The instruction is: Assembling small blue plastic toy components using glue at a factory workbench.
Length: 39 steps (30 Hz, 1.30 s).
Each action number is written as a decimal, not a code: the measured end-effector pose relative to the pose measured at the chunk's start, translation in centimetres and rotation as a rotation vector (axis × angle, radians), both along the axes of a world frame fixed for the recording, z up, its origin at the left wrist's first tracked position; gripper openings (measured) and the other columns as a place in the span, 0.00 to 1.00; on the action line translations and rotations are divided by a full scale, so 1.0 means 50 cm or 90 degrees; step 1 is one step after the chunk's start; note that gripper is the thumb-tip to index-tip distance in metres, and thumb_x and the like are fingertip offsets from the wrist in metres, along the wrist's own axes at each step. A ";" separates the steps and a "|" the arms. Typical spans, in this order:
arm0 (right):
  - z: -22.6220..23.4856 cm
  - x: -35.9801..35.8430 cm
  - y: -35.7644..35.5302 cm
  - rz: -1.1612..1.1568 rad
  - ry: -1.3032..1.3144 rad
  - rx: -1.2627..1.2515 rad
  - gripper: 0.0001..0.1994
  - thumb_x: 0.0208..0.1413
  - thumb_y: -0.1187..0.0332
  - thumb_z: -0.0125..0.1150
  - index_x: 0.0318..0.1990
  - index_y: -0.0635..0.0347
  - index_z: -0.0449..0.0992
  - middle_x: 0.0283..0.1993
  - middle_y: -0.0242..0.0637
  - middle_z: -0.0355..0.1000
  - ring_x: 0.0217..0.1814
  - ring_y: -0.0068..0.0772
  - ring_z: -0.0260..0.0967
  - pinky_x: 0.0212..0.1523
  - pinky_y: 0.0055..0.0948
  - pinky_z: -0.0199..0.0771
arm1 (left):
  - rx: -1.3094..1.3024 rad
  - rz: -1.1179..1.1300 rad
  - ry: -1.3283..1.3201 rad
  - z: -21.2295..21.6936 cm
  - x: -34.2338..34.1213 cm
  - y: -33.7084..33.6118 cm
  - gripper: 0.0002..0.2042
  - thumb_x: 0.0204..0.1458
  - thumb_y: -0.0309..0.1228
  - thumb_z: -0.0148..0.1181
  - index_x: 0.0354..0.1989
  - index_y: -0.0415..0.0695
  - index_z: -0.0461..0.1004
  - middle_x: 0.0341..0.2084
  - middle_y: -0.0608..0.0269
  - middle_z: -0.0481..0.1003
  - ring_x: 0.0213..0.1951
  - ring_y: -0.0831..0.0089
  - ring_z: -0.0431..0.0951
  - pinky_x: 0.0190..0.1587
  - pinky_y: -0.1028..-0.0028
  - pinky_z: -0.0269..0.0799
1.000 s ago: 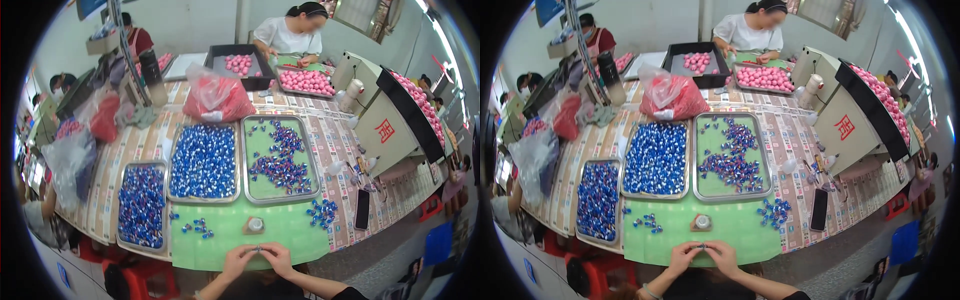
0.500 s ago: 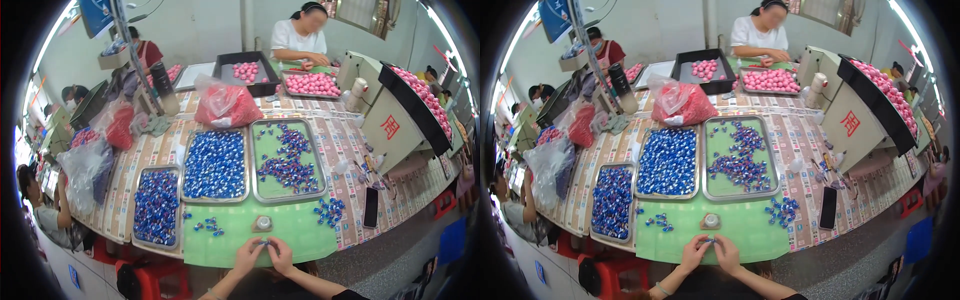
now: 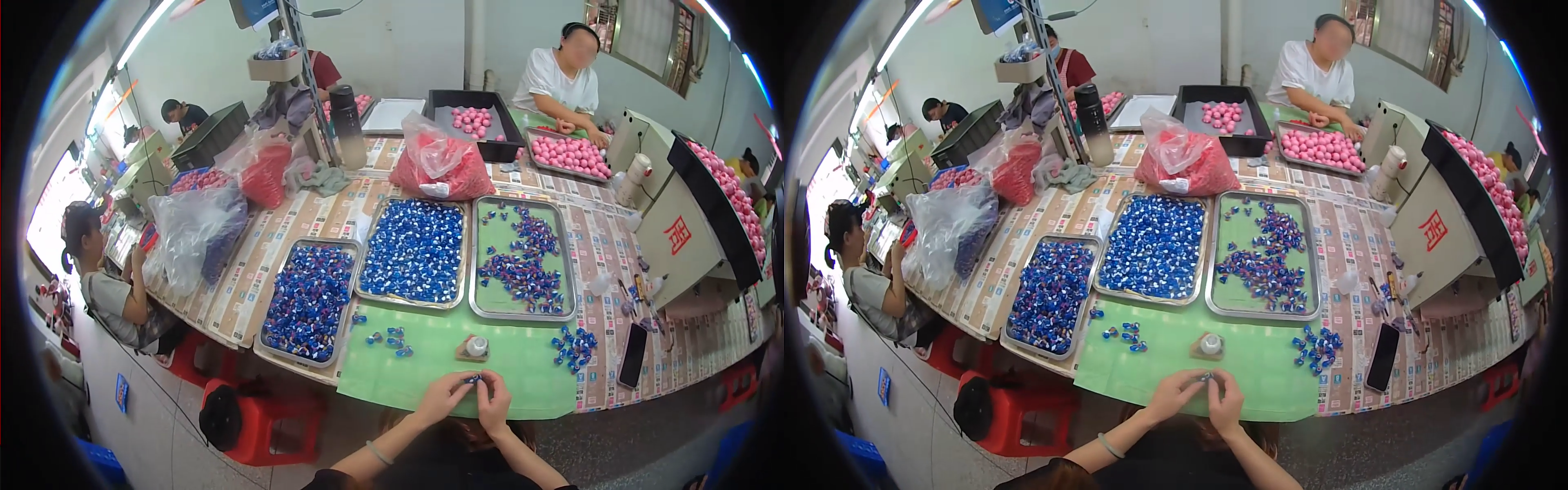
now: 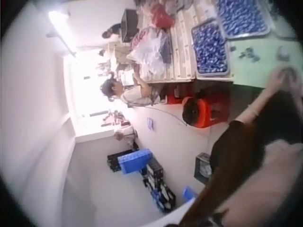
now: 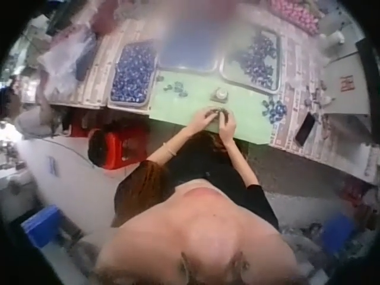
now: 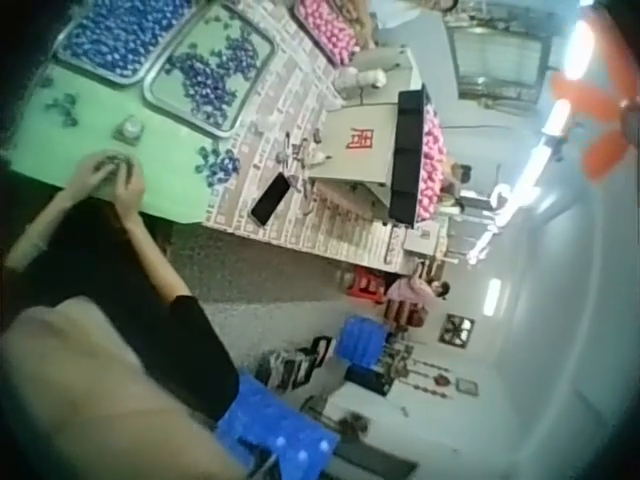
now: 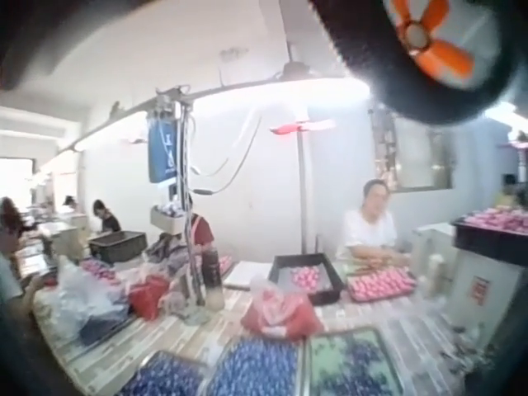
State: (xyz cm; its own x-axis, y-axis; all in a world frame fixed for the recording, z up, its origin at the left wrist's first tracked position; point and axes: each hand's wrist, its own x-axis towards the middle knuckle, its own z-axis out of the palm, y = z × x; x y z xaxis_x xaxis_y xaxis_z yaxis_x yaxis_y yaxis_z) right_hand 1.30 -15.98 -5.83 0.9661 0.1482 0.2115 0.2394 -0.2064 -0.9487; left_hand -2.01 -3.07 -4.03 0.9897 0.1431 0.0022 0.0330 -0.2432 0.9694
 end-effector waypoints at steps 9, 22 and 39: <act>-0.018 0.000 0.002 0.007 0.028 0.023 0.10 0.51 0.73 0.51 0.41 0.67 0.69 0.34 0.44 0.72 0.35 0.32 0.70 0.37 0.27 0.69 | 0.022 -0.017 -0.036 -0.009 -0.004 0.002 0.16 0.46 0.28 0.56 0.46 0.44 0.69 0.31 0.63 0.72 0.18 0.81 0.61 0.22 0.80 0.61; -0.030 -0.005 -0.004 0.028 -0.014 -0.018 0.10 0.52 0.75 0.50 0.42 0.67 0.67 0.33 0.38 0.70 0.34 0.23 0.67 0.36 0.21 0.68 | -0.015 0.014 0.011 -0.006 -0.013 -0.004 0.14 0.45 0.30 0.59 0.41 0.43 0.70 0.23 0.65 0.71 0.16 0.81 0.61 0.20 0.79 0.60; -0.038 0.001 -0.006 0.004 0.063 0.038 0.10 0.48 0.73 0.54 0.39 0.66 0.70 0.35 0.44 0.71 0.36 0.36 0.70 0.38 0.29 0.69 | 0.064 -0.010 -0.010 0.012 0.005 -0.001 0.17 0.46 0.30 0.56 0.47 0.47 0.69 0.27 0.61 0.70 0.21 0.72 0.66 0.25 0.75 0.64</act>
State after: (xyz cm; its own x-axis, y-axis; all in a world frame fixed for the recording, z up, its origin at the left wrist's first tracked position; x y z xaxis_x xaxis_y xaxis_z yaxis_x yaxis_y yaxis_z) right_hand 1.36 -16.29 -7.75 0.9816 0.1450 0.1239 0.1453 -0.1477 -0.9783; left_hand -1.74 -3.10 -3.41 0.9915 0.1260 0.0313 0.0134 -0.3391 0.9406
